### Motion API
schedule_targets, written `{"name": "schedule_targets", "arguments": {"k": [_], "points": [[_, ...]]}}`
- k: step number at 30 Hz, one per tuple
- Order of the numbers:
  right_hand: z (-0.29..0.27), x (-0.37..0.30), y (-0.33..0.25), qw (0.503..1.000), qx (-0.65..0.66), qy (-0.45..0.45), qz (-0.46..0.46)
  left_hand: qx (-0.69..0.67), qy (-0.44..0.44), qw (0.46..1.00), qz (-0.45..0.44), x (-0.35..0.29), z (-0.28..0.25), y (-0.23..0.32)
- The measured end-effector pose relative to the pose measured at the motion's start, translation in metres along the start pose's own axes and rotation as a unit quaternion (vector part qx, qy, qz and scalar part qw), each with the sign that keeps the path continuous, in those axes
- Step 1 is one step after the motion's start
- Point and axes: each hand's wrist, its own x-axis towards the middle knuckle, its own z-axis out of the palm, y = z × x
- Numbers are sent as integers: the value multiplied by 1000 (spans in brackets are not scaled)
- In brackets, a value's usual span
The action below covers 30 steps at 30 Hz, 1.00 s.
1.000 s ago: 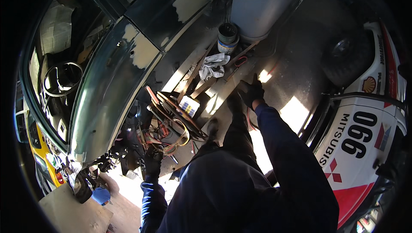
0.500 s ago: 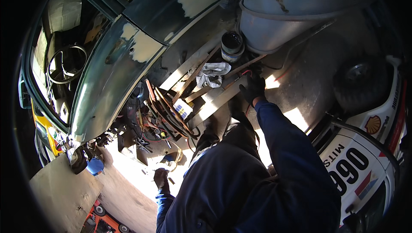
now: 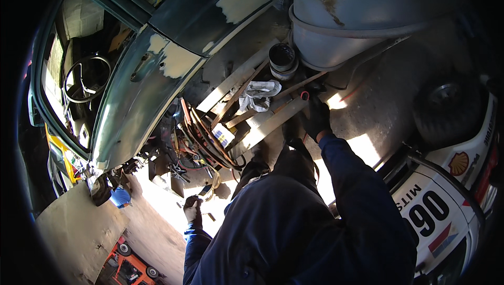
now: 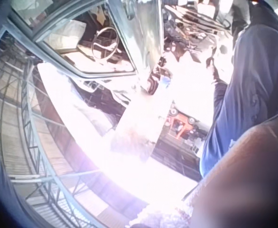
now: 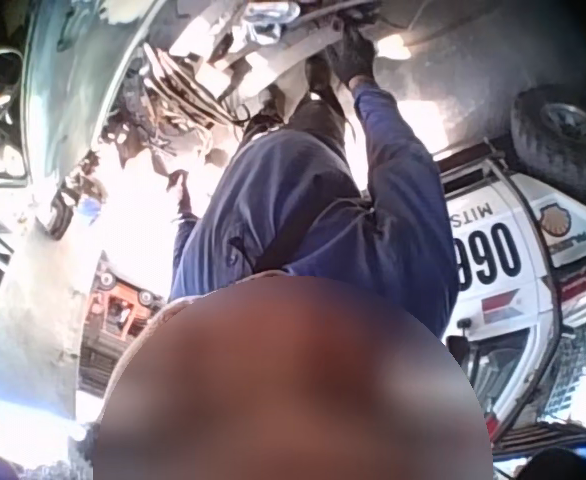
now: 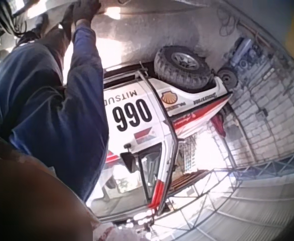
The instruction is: The person removes sunglasses, then uses a power tool to grind a metal panel. They clamp the panel, hammer it to shape, and inspect the edges while working in a garage.
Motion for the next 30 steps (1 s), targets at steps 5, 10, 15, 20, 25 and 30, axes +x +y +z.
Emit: {"name": "schedule_targets", "arguments": {"k": [5, 10, 15, 20, 25, 30], "points": [[0, -4, 15, 982, 156, 24, 100, 15, -3, 1000, 8, -16, 14, -1], [16, 34, 20, 975, 130, 105, 148, -6, -4, 1000, -29, -36, 28, 3], [38, 78, 17, 973, -44, 46, 220, -85, 37, 993, -76, -45, 26, -2], [46, 77, 33, 985, 60, 121, 105, -79, 55, 993, -64, -55, 15, -28], [16, 24, 22, 983, 107, 75, 126, -164, 48, 982, -83, -64, 12, -65], [-4, -26, -30, 990, 139, -25, -14, -182, 46, 978, -93, -65, 14, -77]]}}
